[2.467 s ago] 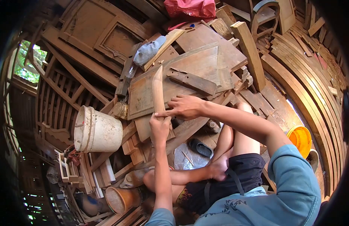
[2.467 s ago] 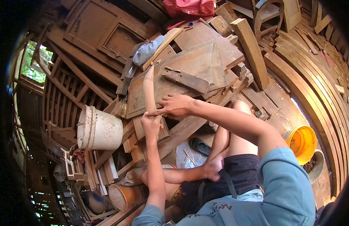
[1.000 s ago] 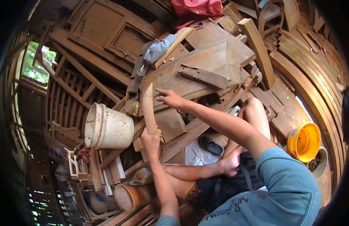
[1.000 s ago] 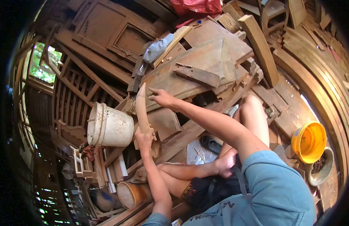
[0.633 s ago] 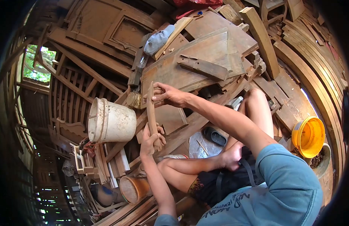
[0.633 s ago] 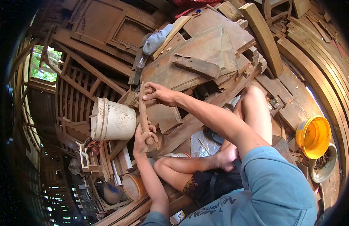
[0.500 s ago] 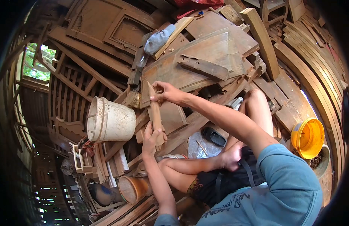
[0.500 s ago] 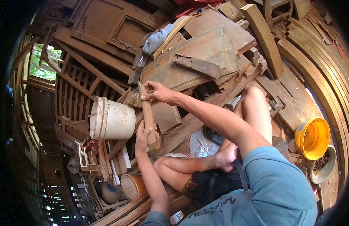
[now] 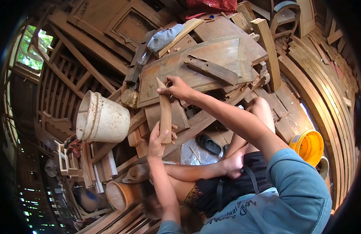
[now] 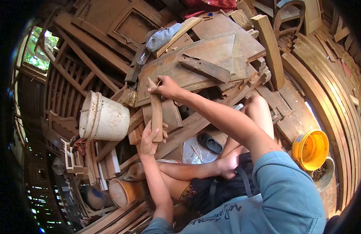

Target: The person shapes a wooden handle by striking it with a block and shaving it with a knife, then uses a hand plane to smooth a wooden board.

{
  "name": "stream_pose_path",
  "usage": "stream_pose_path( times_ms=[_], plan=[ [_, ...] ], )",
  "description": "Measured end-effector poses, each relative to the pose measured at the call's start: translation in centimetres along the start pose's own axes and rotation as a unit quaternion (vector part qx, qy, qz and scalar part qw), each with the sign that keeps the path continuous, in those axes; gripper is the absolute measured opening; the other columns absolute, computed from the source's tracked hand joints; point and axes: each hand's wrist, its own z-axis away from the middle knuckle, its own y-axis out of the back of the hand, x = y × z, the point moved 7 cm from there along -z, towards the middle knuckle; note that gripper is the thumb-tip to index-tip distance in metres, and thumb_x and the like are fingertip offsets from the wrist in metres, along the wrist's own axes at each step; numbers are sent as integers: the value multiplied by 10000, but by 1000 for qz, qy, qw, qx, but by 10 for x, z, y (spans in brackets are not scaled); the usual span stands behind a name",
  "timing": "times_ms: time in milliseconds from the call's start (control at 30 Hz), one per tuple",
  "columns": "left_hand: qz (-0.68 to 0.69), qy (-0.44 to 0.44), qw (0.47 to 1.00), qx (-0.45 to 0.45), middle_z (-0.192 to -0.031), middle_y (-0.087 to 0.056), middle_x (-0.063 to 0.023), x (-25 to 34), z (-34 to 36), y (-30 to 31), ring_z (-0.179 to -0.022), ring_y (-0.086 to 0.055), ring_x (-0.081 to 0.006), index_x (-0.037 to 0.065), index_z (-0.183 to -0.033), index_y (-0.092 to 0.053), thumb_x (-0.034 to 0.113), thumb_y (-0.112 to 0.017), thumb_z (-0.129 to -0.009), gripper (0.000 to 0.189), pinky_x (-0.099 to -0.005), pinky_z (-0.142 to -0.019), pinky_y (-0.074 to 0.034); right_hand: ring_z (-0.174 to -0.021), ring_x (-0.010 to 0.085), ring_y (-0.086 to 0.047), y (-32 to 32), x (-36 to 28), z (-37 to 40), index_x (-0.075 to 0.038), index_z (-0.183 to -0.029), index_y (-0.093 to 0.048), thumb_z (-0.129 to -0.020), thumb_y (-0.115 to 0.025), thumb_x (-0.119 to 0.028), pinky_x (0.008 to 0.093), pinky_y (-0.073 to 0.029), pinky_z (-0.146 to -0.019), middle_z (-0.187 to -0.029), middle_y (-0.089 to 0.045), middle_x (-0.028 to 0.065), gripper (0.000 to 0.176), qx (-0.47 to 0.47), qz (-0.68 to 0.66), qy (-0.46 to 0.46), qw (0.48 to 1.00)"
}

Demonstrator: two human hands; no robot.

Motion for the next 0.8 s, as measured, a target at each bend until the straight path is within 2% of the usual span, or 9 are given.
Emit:
stream_pose_path(
  times_ms=[133, 200, 367, 433, 500, 533, 567, 633, 800],
  plan=[
    [-24, 18, 999, 15, -916, -618, -130, -10, -16, 3, -690, -622, -176, -2, -1162, -472, 127, -645, -845, 383, -267, -569, -503, -685, 161, -614, -2, -12, -5, 18, -892, -596, -753, -796, -262, 336, -501, -592, -741, -636, 117, 371, -11, 95, 2, 995],
    [-148, 37, 986, 60, -805, -608, -83, -10, -27, 11, -629, -603, -145, 5, -1031, -516, 117, -698, -803, 313, -263, -522, -481, -680, 180, -642, 2, -21, -14, 34, -881, -595, -753, -789, -258, 354, -511, -602, -741, -653, 142, 374, 61, 165, 26, 984],
    [-238, -25, 960, 143, -672, -568, -43, 13, -44, 31, -486, -534, -106, -24, -972, -551, 148, -722, -776, 312, -249, -420, -424, -727, 261, -667, 5, -37, -41, 31, -963, -620, -790, -746, -294, 392, -521, -664, -794, -676, 170, 389, 62, 197, 31, 978],
    [-206, -73, 968, 124, -690, -556, -37, 18, -45, 33, -473, -513, -100, -31, -1069, -526, 158, -737, -773, 410, -247, -404, -396, -918, 326, -645, 25, -54, -41, -8, -1101, -615, -807, -709, -378, 436, -494, -810, -964, -673, 203, 482, 24, 430, 153, 889],
    [-139, -66, 980, 124, -712, -551, -37, 22, -40, 41, -491, -520, -101, -26, -1124, -501, 153, -737, -773, 459, -248, -406, -391, -1129, 368, -543, 56, -76, -5, -67, -1232, -566, -817, -664, -460, 458, -429, -940, -1207, -589, 221, 580, 70, 639, 144, 752],
    [-88, -53, 988, 115, -733, -546, -37, 19, -38, 46, -510, -527, -102, -21, -1178, -476, 149, -738, -774, 511, -249, -407, -386, -1220, 390, -460, 80, -71, 11, -130, -1338, -488, -798, -661, -487, 449, -389, -1001, -1320, -490, 248, 670, 76, 678, 113, 723],
    [-62, -64, 988, 129, -733, -546, -37, 13, -40, 57, -510, -527, -102, -21, -1178, -476, 149, -738, -774, 511, -249, -407, -386, -1200, 419, -463, 103, -61, 26, -187, -1414, -416, -765, -679, -504, 455, -400, -997, -1300, -479, 279, 769, 100, 742, 73, 659],
    [-59, -81, 992, 72, -798, -550, -41, -3, -47, 66, -572, -542, -99, 9, -1361, -338, 139, -722, -781, 707, -232, -421, -374, -1189, 432, -460, 146, -35, 49, -220, -1462, -346, -742, -706, -475, 462, -404, -993, -1259, -491, 291, 844, -11, 776, -65, 627],
    [61, -121, 987, 90, -872, -618, -55, 0, -49, 78, -636, -586, -115, 2, -1246, -541, 95, -682, -767, 507, -235, -498, -440, -1001, 395, -573, 158, -35, 54, -168, -1481, -301, -792, -688, -343, 479, -460, -874, -1193, -516, 277, 810, -61, 765, -119, 630]
  ],
)
